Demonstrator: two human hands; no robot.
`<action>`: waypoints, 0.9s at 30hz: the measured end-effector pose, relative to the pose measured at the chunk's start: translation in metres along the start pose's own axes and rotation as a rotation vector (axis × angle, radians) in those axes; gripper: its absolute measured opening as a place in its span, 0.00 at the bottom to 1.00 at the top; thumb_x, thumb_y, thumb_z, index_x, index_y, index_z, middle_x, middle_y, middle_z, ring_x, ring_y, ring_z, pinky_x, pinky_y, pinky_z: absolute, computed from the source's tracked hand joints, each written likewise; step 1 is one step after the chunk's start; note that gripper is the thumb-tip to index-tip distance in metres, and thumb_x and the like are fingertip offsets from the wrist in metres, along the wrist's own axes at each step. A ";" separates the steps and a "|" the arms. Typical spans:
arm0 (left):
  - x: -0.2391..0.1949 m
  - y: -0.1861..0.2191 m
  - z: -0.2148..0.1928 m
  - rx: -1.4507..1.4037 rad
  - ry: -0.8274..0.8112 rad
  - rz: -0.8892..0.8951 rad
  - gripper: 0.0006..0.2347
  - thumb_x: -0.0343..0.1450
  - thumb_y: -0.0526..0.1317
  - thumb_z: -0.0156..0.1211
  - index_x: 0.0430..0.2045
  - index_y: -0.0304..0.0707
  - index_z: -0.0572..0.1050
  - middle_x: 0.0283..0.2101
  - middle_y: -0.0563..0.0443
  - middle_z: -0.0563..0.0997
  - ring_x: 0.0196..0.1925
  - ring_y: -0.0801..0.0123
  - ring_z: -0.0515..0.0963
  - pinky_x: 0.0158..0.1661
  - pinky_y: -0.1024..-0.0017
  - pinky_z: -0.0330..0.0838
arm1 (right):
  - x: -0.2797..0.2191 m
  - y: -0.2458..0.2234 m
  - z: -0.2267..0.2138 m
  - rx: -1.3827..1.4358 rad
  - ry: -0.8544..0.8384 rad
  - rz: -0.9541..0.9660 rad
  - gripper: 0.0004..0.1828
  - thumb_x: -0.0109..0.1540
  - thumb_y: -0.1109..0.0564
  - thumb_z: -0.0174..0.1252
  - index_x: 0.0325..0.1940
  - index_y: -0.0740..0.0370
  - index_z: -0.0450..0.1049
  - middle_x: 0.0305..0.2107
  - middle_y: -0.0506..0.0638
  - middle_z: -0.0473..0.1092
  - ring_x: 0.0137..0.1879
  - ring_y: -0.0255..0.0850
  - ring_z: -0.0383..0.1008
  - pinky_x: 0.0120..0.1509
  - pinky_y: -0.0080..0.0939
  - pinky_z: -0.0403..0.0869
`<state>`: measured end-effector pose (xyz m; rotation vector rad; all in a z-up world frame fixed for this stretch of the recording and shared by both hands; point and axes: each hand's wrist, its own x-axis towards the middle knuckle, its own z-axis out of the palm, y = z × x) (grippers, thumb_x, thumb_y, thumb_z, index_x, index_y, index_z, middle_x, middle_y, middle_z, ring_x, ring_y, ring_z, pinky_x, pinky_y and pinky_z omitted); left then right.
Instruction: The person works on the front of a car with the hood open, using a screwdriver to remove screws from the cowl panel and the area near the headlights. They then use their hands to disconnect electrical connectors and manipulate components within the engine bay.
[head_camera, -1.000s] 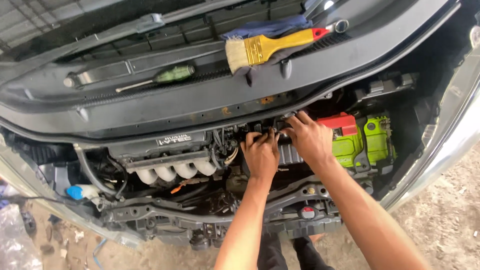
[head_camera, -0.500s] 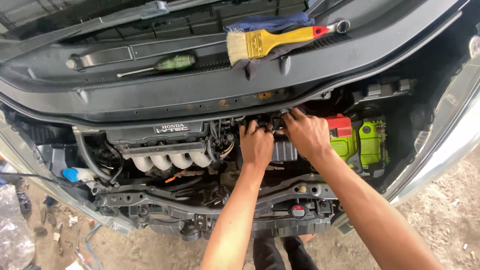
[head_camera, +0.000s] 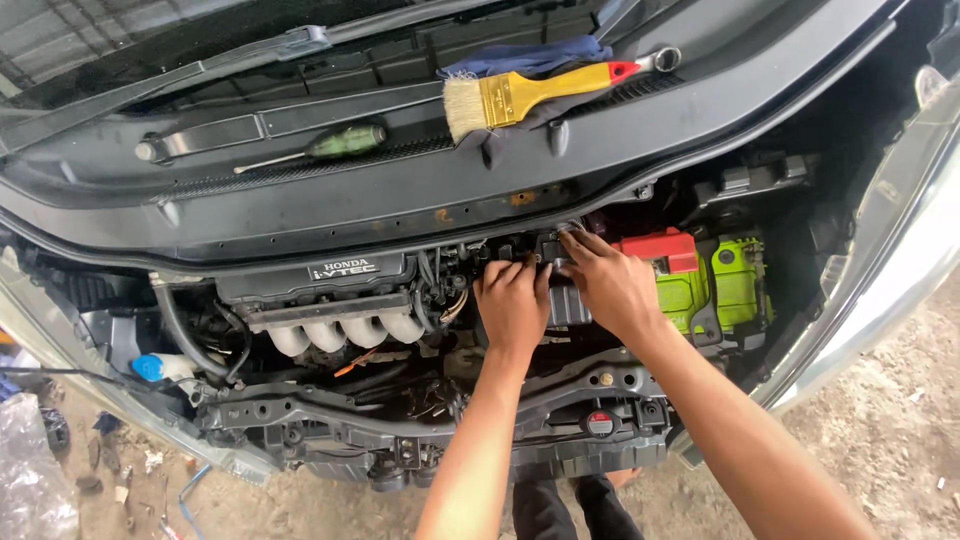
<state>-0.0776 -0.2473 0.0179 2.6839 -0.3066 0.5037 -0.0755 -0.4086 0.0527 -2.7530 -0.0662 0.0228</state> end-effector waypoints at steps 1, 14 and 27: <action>-0.006 0.004 -0.005 -0.002 -0.002 0.003 0.11 0.73 0.48 0.63 0.40 0.42 0.84 0.32 0.55 0.84 0.47 0.67 0.79 0.45 0.61 0.71 | -0.009 -0.002 -0.002 0.000 0.001 0.004 0.27 0.62 0.45 0.59 0.68 0.35 0.70 0.59 0.35 0.70 0.40 0.61 0.81 0.43 0.64 0.82; -0.014 0.011 0.021 -0.070 0.293 -0.014 0.11 0.80 0.42 0.52 0.50 0.38 0.79 0.42 0.56 0.79 0.54 0.71 0.74 0.55 0.63 0.65 | 0.013 0.008 0.022 0.451 -0.002 0.554 0.27 0.65 0.29 0.60 0.40 0.56 0.80 0.20 0.45 0.78 0.39 0.51 0.83 0.48 0.55 0.77; -0.026 -0.004 0.050 0.078 0.362 0.039 0.12 0.79 0.45 0.52 0.53 0.46 0.79 0.42 0.61 0.79 0.55 0.71 0.75 0.52 0.61 0.63 | 0.018 -0.013 -0.005 0.541 -0.084 0.601 0.28 0.58 0.36 0.68 0.46 0.63 0.78 0.35 0.54 0.81 0.41 0.56 0.82 0.55 0.60 0.76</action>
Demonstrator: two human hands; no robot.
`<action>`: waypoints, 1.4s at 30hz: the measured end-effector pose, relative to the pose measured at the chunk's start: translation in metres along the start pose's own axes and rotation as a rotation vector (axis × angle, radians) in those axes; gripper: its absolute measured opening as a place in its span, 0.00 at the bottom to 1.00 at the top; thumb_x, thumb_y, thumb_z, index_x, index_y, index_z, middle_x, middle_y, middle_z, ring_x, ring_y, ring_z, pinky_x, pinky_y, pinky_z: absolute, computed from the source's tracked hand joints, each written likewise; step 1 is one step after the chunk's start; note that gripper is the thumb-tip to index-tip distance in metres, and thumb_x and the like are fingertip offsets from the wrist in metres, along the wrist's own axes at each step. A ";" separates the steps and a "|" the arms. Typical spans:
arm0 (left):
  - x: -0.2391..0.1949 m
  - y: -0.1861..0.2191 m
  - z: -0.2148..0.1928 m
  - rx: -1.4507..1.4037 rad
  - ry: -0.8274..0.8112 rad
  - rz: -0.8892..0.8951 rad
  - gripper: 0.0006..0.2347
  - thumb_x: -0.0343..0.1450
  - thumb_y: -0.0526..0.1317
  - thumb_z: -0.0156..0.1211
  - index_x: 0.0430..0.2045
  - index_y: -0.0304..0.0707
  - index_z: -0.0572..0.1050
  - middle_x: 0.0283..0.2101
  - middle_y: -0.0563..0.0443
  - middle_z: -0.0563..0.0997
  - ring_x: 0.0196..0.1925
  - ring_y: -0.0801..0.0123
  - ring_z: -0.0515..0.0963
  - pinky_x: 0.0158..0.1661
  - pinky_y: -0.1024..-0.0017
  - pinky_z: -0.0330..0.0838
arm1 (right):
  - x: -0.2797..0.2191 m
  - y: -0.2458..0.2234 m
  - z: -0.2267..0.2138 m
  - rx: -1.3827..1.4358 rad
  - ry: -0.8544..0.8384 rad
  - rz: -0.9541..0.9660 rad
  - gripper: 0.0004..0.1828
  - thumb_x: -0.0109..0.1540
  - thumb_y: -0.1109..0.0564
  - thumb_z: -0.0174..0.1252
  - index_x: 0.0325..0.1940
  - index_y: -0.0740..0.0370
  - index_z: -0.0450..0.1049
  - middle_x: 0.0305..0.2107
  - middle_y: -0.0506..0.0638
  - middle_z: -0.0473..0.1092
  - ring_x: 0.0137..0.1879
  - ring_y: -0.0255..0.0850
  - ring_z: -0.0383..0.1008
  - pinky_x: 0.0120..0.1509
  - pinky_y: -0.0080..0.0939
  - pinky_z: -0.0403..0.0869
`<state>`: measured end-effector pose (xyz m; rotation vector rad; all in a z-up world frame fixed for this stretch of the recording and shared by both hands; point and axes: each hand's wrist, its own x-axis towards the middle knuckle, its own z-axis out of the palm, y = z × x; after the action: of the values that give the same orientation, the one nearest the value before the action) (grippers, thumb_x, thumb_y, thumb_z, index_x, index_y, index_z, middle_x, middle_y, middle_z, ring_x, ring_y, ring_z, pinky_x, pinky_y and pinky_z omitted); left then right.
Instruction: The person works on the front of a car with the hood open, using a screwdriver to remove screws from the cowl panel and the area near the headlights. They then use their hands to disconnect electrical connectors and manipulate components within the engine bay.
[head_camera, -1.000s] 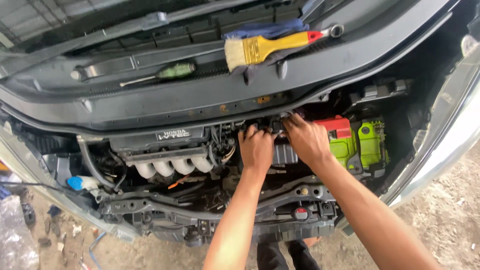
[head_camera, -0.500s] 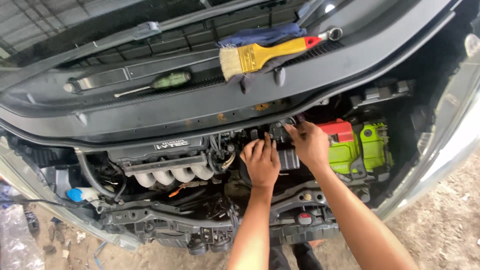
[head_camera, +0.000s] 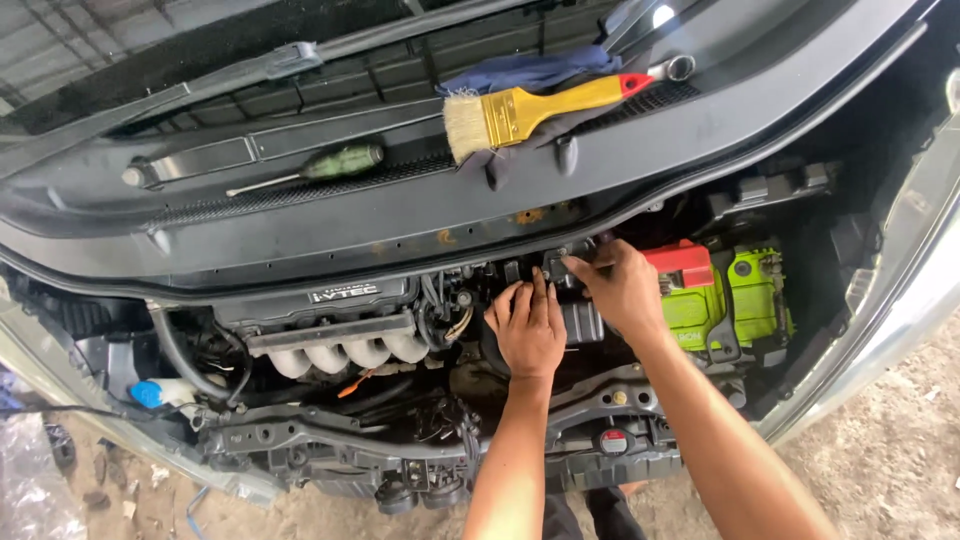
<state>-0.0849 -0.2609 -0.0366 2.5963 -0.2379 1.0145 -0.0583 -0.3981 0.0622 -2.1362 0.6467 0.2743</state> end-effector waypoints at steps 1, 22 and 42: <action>0.001 0.001 -0.001 0.002 -0.009 -0.002 0.12 0.79 0.45 0.52 0.53 0.46 0.79 0.42 0.61 0.79 0.55 0.71 0.75 0.52 0.61 0.63 | 0.003 0.005 0.002 -0.001 -0.006 0.007 0.28 0.58 0.36 0.68 0.46 0.63 0.78 0.35 0.54 0.81 0.41 0.56 0.82 0.55 0.60 0.76; 0.027 0.007 -0.027 -0.217 -0.117 -0.109 0.10 0.75 0.45 0.62 0.42 0.40 0.84 0.32 0.62 0.77 0.47 0.70 0.76 0.47 0.66 0.61 | -0.006 0.005 0.002 0.344 -0.087 0.002 0.17 0.63 0.51 0.67 0.45 0.67 0.74 0.34 0.61 0.78 0.27 0.51 0.82 0.30 0.43 0.84; 0.075 0.002 -0.022 -0.295 -0.673 -0.583 0.18 0.68 0.56 0.70 0.35 0.39 0.85 0.28 0.48 0.84 0.46 0.44 0.80 0.51 0.43 0.65 | -0.003 -0.006 0.005 0.684 -0.060 0.121 0.25 0.63 0.58 0.66 0.55 0.81 0.69 0.43 0.79 0.70 0.31 0.66 0.80 0.36 0.57 0.85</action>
<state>-0.0442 -0.2568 0.0296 2.4039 0.1956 -0.0974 -0.0575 -0.3904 0.0646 -1.4333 0.7112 0.1503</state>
